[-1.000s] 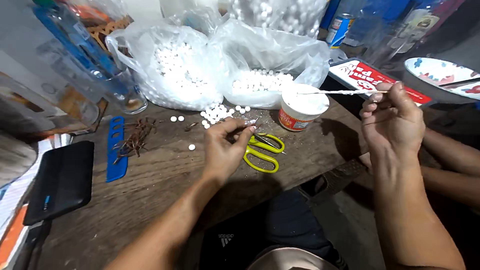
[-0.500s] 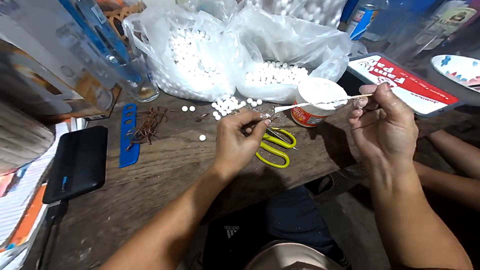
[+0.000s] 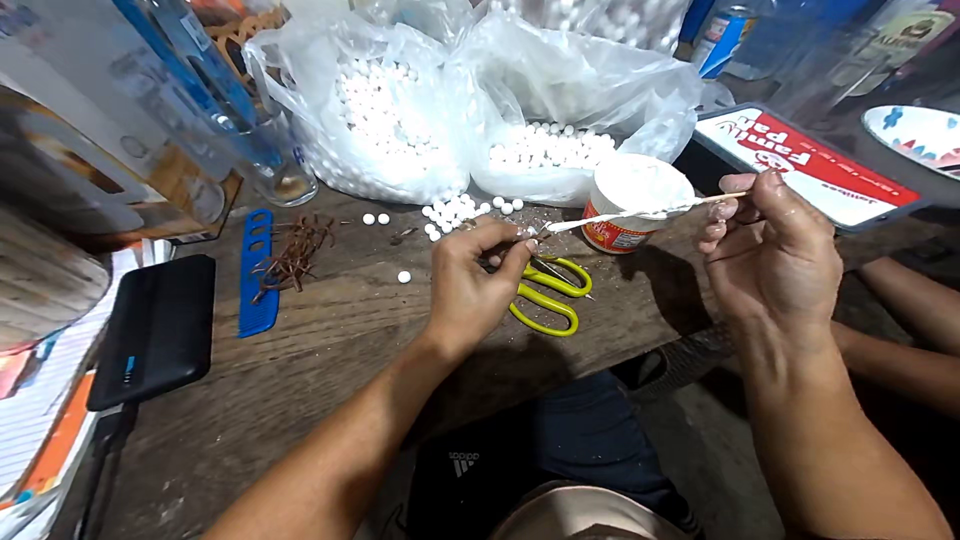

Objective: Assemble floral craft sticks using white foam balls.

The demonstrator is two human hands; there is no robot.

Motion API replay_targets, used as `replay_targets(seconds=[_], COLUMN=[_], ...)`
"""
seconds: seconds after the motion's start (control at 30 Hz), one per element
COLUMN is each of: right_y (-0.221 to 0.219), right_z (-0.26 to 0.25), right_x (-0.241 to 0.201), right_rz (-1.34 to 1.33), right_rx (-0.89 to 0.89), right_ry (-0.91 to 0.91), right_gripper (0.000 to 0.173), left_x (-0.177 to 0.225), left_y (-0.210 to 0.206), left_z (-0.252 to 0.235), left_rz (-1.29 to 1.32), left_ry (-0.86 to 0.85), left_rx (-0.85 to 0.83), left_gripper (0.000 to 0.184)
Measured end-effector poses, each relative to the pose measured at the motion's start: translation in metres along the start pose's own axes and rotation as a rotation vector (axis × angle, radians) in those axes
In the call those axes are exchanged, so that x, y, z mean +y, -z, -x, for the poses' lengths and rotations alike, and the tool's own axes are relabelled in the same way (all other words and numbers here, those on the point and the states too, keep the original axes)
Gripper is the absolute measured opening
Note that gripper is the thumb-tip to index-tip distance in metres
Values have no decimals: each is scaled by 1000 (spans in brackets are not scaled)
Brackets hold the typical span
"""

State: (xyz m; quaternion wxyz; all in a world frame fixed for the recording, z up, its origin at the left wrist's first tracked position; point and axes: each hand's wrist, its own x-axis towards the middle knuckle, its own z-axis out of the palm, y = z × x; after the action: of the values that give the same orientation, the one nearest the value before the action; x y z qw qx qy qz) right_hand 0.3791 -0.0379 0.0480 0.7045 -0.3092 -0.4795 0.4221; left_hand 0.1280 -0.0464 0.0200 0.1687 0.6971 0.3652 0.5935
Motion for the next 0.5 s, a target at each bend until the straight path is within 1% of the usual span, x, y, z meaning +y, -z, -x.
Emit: replay_targets(seconds=[0.23,0.5], right_y=[-2,-3], right_z=[-3,1], right_x=[2,0], right_rz=[18,-12], right_rx=[-1,13], right_ry=[1,-36], right_gripper=[42,43], left_x=[1,-3], left_y=[1,-1], left_z=[0,0], left_rz=[-11,-3], left_ry=[-1,-2], left_rx=[-21,14], left_gripper=[5,4])
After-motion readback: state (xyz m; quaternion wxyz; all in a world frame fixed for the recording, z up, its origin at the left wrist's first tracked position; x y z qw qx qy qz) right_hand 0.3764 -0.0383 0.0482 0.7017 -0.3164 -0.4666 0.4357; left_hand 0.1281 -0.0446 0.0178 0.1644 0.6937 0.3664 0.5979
